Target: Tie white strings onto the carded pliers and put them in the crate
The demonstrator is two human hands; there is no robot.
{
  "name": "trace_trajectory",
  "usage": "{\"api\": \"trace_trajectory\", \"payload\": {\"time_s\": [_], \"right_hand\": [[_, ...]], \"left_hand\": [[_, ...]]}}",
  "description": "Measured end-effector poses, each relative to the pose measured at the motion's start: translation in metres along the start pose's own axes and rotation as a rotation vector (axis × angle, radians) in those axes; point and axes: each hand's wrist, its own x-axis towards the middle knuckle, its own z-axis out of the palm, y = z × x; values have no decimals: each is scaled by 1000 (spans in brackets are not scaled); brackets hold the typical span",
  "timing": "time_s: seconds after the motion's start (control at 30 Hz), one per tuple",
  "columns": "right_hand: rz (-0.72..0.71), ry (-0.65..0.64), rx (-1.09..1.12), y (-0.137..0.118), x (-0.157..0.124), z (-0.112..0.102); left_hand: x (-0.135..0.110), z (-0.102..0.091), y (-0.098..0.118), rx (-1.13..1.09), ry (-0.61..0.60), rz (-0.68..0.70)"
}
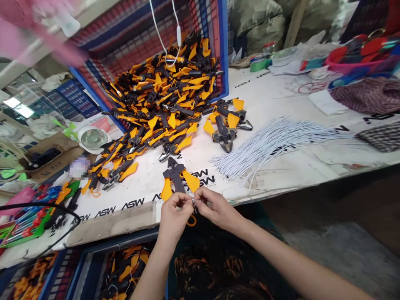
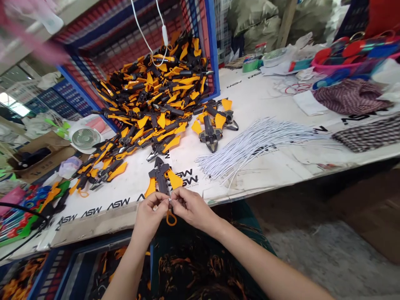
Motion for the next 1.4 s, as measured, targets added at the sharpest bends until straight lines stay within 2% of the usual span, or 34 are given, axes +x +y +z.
{"api": "trace_trajectory", "payload": {"time_s": [0.1, 0.17, 0.23, 0.3, 0.37, 0.43, 0.47, 0.53, 0.63, 0.77, 0.93, 1.03, 1.2, 1.3, 1.4], "right_hand": [[-15, 3, 38, 2, -2, 3], [3, 7, 90, 2, -1, 5], [63, 8, 151, 2, 1, 6], [142, -16, 209, 2, 4, 8], [213, -65, 260, 3, 7, 9], [264, -128, 309, 2, 10, 9], [277, -155, 327, 1, 10, 8], [270, -182, 307, -3, 10, 6], [189, -140, 122, -11, 7, 4], [131, -83, -114, -15, 3, 2], [174, -72, -88, -11, -1, -3], [189, -61, -47, -8, -3, -5], [196, -46, 11, -9, -5, -4], [196, -35, -9, -13, -6, -7], [203, -16, -60, -15, -9, -16]], "left_hand": [[-2, 3, -6, -123, -65, -51], [-4, 3, -9, -94, -51, 2], [-5, 1, -13, 42, 14, 145], [-4, -5, -16, 211, 54, 361], [-2, -11, -21, 365, 42, 579], [0, -17, -24, 477, 20, 691], [1, -19, -24, 506, 15, 691], [1, -21, -23, 498, 2, 603], [-3, -21, -19, 400, -51, 434], [-8, -17, -17, 283, -67, 330], [-11, -15, -22, 200, -79, 271], [-9, -17, -21, 286, -97, 368], [0, -19, -11, 747, -156, 748], [2, -22, -1, 942, -223, 803], [0, -29, 7, 1035, -296, 775]]}}
